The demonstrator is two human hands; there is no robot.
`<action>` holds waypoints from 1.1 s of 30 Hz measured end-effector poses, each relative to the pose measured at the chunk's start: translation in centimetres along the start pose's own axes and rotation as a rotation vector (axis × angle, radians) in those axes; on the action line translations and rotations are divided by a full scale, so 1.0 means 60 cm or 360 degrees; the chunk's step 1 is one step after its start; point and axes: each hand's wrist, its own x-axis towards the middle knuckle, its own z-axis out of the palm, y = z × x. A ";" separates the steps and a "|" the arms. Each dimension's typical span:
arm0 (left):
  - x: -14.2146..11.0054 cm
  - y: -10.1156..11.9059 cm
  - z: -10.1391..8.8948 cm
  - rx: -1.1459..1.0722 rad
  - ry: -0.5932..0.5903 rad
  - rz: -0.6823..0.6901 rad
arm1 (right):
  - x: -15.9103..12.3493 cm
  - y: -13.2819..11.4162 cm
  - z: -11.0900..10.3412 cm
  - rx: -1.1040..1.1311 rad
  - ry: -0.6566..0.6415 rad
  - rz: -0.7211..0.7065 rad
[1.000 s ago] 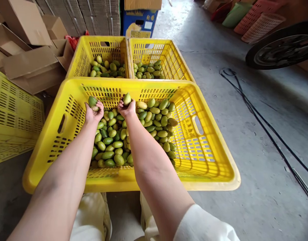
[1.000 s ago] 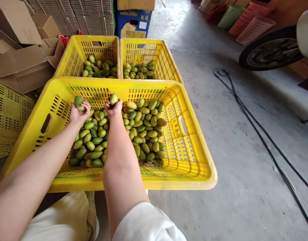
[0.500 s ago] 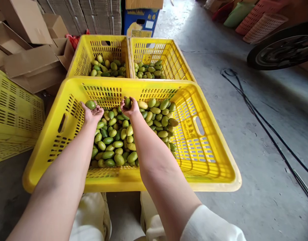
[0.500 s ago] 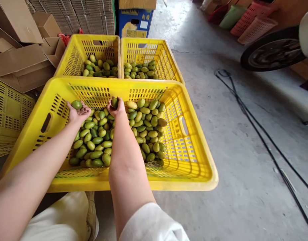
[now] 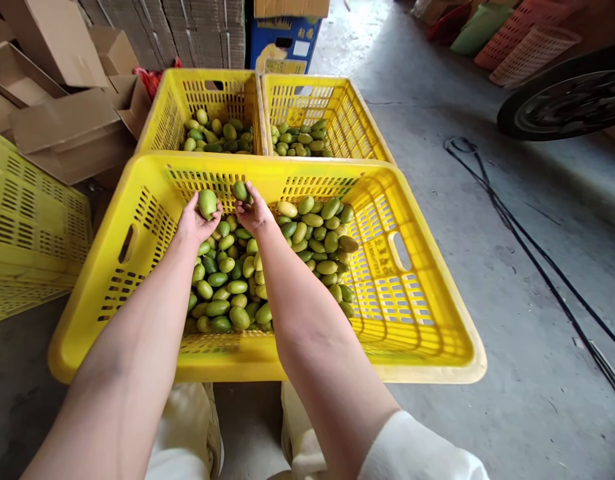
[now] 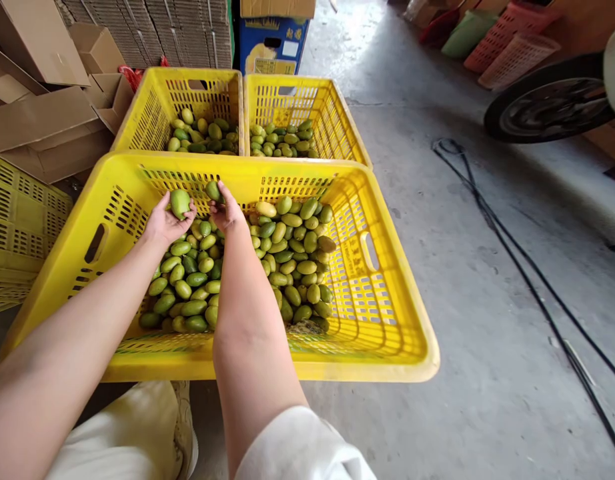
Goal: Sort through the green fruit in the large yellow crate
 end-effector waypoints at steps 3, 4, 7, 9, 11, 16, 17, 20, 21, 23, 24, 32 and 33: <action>0.003 0.001 -0.001 -0.0038 0.0080 -0.0025 | 0.009 -0.010 -0.016 -0.0024 -0.0006 -0.0019; 0.003 0.001 -0.001 -0.0057 0.0081 -0.0040 | 0.010 -0.014 -0.020 -0.0025 0.0011 -0.0010; 0.004 0.001 -0.003 -0.0080 0.0048 -0.0011 | 0.006 -0.024 -0.025 -0.0002 0.0073 -0.0015; 0.004 -0.001 -0.003 -0.0064 0.0028 0.0037 | 0.000 -0.029 -0.022 0.0041 0.0088 -0.0041; 0.006 -0.002 -0.003 -0.0048 0.0050 0.0061 | -0.007 -0.031 -0.016 0.0077 0.0081 -0.0043; 0.019 -0.003 -0.012 -0.0138 0.0190 0.0136 | -0.020 -0.028 -0.004 0.0137 0.0065 -0.0066; 0.023 -0.003 -0.015 -0.0170 0.0200 0.0143 | -0.021 -0.027 -0.003 0.0156 0.0070 -0.0073; 0.028 -0.002 -0.023 -0.0267 0.0256 0.0149 | -0.024 -0.026 -0.001 0.0187 0.0043 -0.0037; 0.027 -0.002 -0.025 -0.0302 0.0265 0.0154 | -0.025 -0.026 0.000 0.0192 0.0020 -0.0017; 0.024 0.000 -0.026 -0.0378 0.0242 0.0166 | -0.025 -0.026 0.001 0.0206 -0.0020 0.0013; 0.022 0.001 -0.025 -0.0415 0.0219 0.0171 | -0.024 -0.026 0.002 0.0215 -0.0032 0.0023; 0.011 0.003 -0.016 -0.0473 0.0048 0.0198 | -0.015 -0.018 -0.003 0.0042 -0.0136 -0.0127; 0.012 0.003 -0.016 -0.0455 0.0020 0.0207 | -0.015 -0.018 -0.003 0.0024 -0.0139 -0.0142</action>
